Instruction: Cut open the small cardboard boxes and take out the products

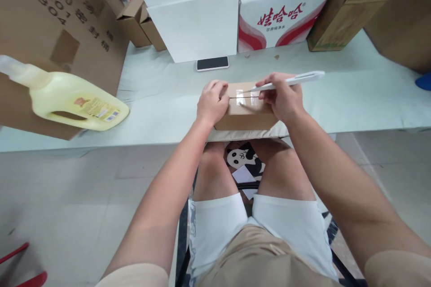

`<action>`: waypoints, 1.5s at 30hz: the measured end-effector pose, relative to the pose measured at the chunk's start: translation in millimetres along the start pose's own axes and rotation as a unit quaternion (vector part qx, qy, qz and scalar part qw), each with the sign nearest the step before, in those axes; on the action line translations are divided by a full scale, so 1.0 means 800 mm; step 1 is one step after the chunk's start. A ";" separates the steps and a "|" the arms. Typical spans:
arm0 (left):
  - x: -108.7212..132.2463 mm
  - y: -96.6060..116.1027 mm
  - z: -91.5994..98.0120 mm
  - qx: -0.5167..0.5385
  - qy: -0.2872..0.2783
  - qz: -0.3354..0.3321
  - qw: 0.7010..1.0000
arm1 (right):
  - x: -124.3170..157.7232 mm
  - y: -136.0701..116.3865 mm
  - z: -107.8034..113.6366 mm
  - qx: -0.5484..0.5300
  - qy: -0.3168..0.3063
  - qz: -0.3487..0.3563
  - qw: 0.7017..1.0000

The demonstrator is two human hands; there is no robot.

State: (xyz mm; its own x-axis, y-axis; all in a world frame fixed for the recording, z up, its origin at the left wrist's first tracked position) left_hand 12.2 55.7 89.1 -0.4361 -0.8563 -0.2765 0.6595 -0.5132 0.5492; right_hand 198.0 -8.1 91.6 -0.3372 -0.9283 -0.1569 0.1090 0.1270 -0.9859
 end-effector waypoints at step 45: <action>0.003 0.000 0.000 0.007 0.004 0.000 1.000 | 0.011 -0.021 -0.010 0.164 0.076 0.067 0.981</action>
State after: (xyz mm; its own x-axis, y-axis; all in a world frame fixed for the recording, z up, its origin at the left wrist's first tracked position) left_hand 11.4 53.6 88.3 -0.4319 -0.8564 -0.2831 0.6499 -0.5131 0.5607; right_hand 185.6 -15.8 105.9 -0.4319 -0.8454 -0.3143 0.4482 0.1012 -0.8882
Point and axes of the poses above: each hand's wrist, its own x-axis away from the middle knuckle, its own z-axis out of the back of the hand, y = z × x, the point moved 9 cm from there along -x, towards the middle knuckle, and after that the axes turned 5 degrees about -z, right-handed, at the moved point
